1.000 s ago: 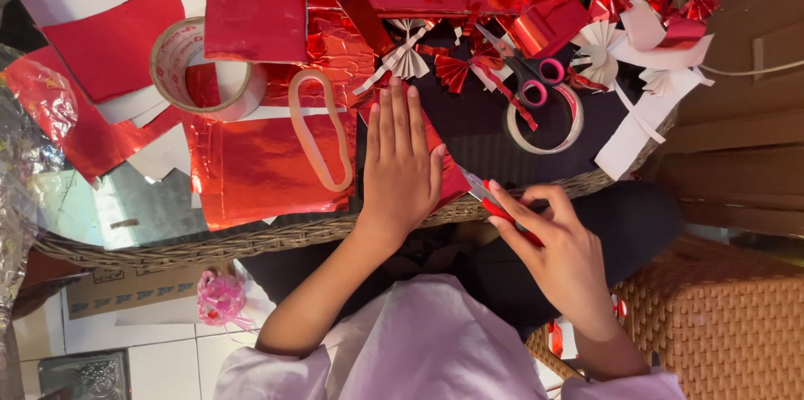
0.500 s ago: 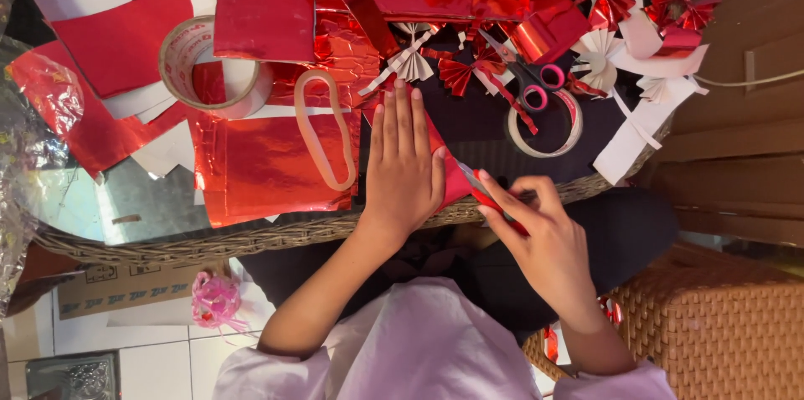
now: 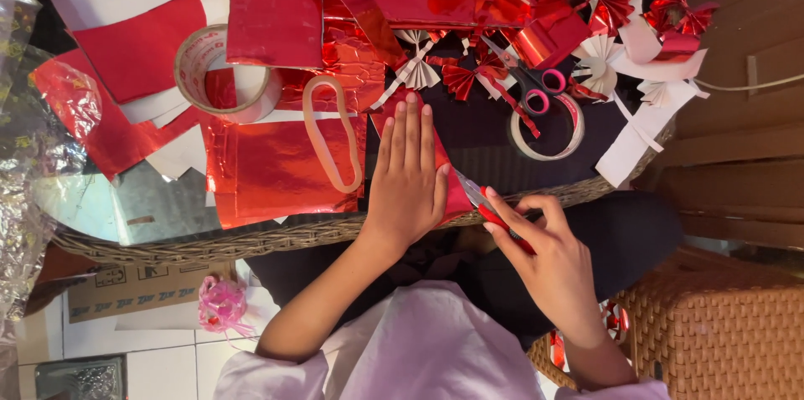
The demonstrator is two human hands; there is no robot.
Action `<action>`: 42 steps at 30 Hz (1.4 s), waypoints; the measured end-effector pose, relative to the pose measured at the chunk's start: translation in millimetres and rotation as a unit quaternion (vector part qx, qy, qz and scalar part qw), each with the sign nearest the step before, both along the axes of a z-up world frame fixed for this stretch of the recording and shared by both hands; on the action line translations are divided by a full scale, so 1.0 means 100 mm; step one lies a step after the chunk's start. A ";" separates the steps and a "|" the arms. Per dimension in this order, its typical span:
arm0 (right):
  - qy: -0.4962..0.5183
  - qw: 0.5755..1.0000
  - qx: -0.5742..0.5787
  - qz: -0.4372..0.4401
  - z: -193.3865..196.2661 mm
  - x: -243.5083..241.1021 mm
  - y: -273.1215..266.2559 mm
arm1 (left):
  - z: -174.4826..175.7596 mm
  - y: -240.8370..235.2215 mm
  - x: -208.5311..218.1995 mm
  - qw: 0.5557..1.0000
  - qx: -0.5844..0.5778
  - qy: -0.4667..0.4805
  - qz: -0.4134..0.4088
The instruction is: Preparing components for decorative bows by cutting and folding red foil and white paper.
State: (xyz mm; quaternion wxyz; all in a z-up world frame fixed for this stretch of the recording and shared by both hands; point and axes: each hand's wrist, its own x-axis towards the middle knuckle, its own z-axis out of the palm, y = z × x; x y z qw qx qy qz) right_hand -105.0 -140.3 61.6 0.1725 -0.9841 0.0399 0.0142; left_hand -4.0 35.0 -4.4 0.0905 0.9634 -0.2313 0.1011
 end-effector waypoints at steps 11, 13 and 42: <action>0.021 0.999 0.031 -0.016 -0.03 0.04 0.09 | 0.05 0.06 -0.01 0.999 -0.007 -0.006 -0.031; 0.017 0.999 0.030 -0.013 -0.02 0.01 0.10 | 0.07 0.08 -0.02 0.999 -0.004 -0.004 -0.041; 0.018 0.998 0.038 -0.055 -0.06 0.24 0.16 | 0.02 0.10 -0.01 0.996 -0.045 -0.007 -0.079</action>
